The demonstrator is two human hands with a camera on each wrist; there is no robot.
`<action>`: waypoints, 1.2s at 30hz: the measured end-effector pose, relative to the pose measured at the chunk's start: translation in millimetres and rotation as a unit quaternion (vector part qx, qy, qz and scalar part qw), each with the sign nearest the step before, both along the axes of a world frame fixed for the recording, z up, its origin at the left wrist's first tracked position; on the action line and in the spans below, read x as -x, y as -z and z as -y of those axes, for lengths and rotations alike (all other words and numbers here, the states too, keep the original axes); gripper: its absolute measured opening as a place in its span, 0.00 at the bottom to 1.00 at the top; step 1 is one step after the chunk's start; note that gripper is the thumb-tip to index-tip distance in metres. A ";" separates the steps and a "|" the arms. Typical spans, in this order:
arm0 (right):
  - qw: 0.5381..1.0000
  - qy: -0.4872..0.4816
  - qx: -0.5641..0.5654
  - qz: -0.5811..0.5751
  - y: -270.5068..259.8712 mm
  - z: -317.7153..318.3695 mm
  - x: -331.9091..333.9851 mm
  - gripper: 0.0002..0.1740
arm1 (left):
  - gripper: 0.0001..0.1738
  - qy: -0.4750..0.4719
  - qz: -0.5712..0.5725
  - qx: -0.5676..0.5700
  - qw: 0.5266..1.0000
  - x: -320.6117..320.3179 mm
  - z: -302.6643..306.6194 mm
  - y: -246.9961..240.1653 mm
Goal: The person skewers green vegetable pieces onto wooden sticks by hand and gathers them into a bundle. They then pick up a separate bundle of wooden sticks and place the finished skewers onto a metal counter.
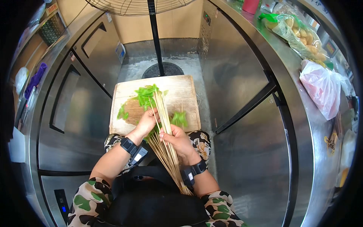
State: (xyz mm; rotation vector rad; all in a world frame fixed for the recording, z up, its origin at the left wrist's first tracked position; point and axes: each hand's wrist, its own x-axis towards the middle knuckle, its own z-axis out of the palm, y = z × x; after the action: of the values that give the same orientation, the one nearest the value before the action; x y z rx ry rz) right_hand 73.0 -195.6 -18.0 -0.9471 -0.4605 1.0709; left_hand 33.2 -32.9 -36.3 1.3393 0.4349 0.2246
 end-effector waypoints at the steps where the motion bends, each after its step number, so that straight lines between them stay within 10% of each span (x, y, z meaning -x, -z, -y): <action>1: 0.999 0.001 0.002 -0.034 3.8 -1.1 0.0 0.05 | 0.12 -0.019 0.008 0.042 0.999 0.3 0.0 -2.4; 10: 0.991 -0.021 0.040 -0.126 30.7 -6.1 -4.6 0.04 | 0.04 -0.148 0.016 0.182 0.972 19.2 -51.0 -18.3; 36: 0.995 -0.037 0.057 -0.068 39.4 -8.9 -5.0 0.04 | 0.10 -0.129 0.035 -0.217 0.967 13.0 -42.6 -24.2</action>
State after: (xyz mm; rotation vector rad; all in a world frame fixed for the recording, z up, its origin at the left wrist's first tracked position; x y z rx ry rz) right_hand 78.0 -186.7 -57.5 -0.9553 -0.3267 1.2314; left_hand 20.2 9.7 -12.1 1.6943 0.5196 0.6093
